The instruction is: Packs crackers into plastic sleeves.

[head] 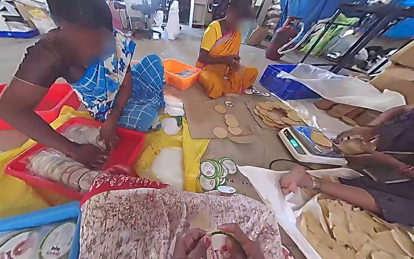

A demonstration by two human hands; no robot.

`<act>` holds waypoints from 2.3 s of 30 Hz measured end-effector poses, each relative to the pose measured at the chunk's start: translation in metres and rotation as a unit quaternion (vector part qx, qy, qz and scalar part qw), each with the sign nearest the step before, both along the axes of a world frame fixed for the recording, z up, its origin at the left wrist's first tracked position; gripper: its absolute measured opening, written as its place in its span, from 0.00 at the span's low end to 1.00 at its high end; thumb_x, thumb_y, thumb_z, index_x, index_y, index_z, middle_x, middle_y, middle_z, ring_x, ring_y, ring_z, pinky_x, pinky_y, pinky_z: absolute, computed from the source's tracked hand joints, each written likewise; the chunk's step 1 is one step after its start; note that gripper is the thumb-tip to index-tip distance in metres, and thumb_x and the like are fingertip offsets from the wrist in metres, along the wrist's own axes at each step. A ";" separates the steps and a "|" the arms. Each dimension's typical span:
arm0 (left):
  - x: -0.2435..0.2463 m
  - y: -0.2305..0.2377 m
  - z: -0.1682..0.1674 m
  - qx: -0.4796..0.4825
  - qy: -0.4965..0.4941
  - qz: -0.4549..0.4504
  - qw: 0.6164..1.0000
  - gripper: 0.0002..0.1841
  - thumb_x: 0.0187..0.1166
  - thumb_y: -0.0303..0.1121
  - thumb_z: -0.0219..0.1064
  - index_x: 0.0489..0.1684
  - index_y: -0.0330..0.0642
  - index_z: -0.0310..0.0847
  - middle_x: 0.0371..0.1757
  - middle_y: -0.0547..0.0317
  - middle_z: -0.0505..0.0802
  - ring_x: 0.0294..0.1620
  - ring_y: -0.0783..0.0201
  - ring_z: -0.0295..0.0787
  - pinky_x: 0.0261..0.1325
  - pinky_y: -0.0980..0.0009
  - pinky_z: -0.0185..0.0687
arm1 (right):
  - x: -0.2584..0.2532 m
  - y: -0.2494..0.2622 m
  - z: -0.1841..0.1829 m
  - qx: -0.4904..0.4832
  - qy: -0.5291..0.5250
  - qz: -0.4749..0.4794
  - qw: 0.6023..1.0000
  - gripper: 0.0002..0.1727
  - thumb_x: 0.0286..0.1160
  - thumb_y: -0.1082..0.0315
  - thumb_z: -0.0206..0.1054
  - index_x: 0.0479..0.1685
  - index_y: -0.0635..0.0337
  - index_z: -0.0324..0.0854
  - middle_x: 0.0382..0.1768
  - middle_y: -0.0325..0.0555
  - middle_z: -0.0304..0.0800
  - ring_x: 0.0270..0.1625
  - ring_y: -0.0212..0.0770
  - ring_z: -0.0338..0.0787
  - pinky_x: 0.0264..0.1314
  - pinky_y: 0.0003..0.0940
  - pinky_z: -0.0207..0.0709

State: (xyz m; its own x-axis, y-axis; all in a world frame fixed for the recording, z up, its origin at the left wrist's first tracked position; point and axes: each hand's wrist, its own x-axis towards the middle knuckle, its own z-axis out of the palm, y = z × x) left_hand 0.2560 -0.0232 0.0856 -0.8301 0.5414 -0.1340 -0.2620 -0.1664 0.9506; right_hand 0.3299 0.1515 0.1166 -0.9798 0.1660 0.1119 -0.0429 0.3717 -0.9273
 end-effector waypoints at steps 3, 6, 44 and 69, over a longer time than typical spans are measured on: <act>0.002 -0.002 -0.001 -0.044 0.008 -0.031 0.999 0.09 0.82 0.24 0.62 0.42 0.31 0.89 0.30 0.63 0.93 0.33 0.77 0.89 0.44 0.74 0.86 | 0.006 0.002 -0.008 -0.050 -0.006 0.017 0.999 0.14 0.82 0.80 0.56 0.59 0.71 0.82 0.44 0.44 0.95 0.42 0.25 0.92 0.49 0.27 0.88; 0.003 -0.007 -0.006 -0.105 0.073 -0.070 0.989 0.12 0.84 0.30 0.63 0.45 0.31 0.89 0.35 0.55 0.94 0.37 0.70 0.90 0.48 0.67 0.86 | 0.011 0.002 -0.015 -0.074 -0.034 0.036 0.996 0.13 0.80 0.80 0.57 0.57 0.70 0.83 0.45 0.40 0.94 0.42 0.23 0.92 0.49 0.26 0.88; -0.003 -0.028 -0.017 -0.102 0.056 -0.117 0.986 0.14 0.87 0.37 0.59 0.39 0.40 0.90 0.25 0.70 0.87 0.27 0.81 0.81 0.34 0.79 0.78 | 0.018 -0.012 -0.029 -0.102 0.020 -0.037 0.994 0.05 0.78 0.70 0.68 0.47 0.52 0.86 0.36 0.28 0.92 0.35 0.20 0.89 0.39 0.15 0.85; 0.002 -0.022 -0.018 -0.049 0.184 -0.102 0.976 0.11 0.84 0.30 0.64 0.40 0.32 0.91 0.34 0.59 0.95 0.39 0.78 0.90 0.49 0.78 0.85 | 0.024 -0.018 -0.019 -0.076 -0.016 0.010 0.997 0.06 0.77 0.72 0.68 0.45 0.61 0.89 0.36 0.32 0.94 0.35 0.18 0.89 0.41 0.14 0.85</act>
